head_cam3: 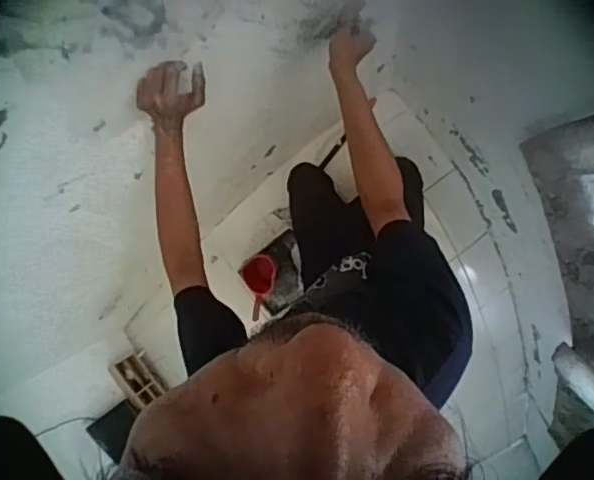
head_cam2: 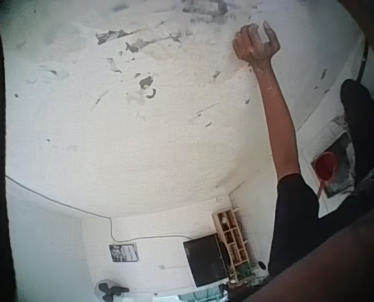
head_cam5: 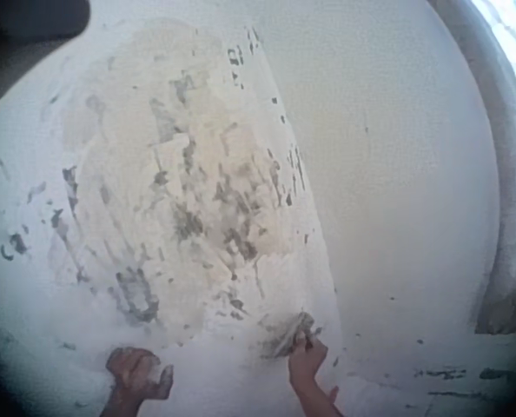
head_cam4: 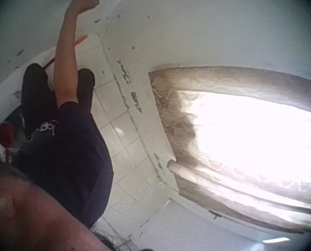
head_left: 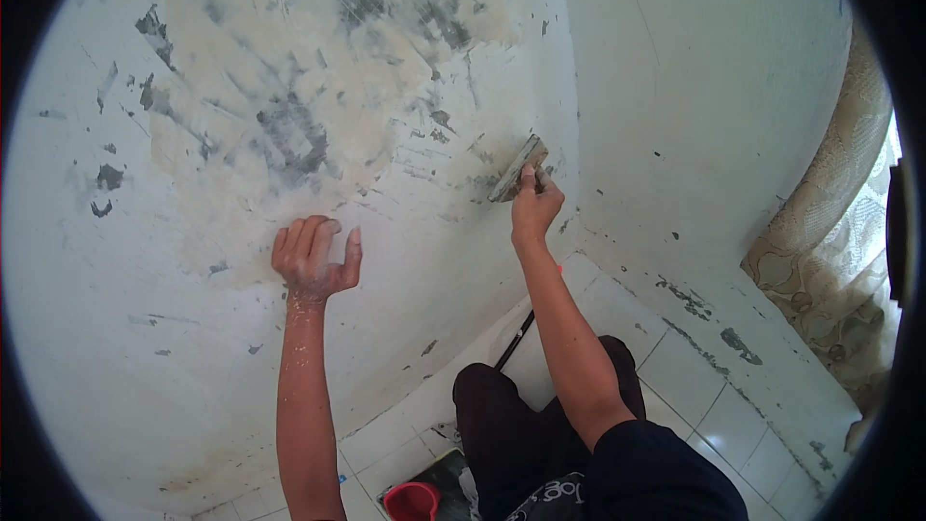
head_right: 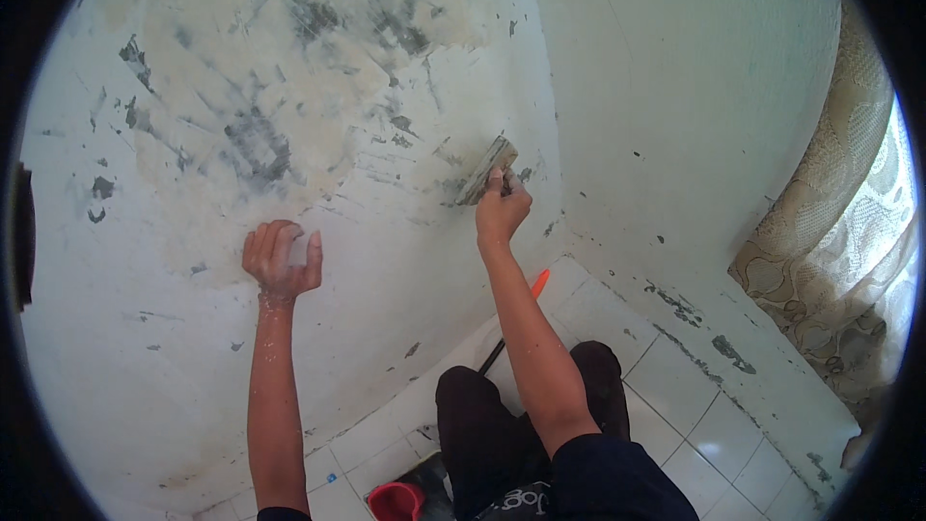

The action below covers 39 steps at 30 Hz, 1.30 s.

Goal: The person patches a damaged area on a white wall by applying plaster compound with a putty knife, then sands the area smooth with sandpaper.

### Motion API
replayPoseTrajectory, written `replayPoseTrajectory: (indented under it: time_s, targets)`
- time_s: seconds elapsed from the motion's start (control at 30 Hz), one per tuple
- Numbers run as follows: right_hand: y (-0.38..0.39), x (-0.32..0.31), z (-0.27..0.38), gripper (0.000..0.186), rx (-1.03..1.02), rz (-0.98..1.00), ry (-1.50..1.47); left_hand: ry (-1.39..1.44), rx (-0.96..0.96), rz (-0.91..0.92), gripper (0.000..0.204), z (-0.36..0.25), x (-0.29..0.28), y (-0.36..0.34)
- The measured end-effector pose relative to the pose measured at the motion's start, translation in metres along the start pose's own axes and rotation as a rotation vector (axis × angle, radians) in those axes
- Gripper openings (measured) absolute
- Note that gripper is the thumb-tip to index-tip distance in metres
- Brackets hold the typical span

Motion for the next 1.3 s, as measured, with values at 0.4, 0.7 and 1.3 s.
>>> replayPoseTrajectory:
  time_s: [0.4, 0.7, 1.3]
  targets:
    - [0.077, 0.052, 0.102, 0.024, -0.67, -0.133, 0.148, 0.002, -0.059, -0.014, 0.014, 0.007, 0.018, -0.001]
    - [0.019, -0.009, 0.046, 0.026, -0.376, -0.021, 0.153, 0.001, -0.061, -0.002, 0.013, 0.007, 0.017, 0.001]
    - [0.037, 0.019, 0.089, 0.027, -0.555, 0.076, -0.028, -0.018, -0.082, -0.01, 0.014, 0.009, 0.018, 0.003]
Point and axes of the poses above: each hand's wrist, its own y-axis away from the middle knuckle, its own x-axis out of the palm, z = x × y, the point moved 2 cm from there along -y, towards the middle knuckle, and after that the axes turned 15 degrees about y, right-handed, at the moved point
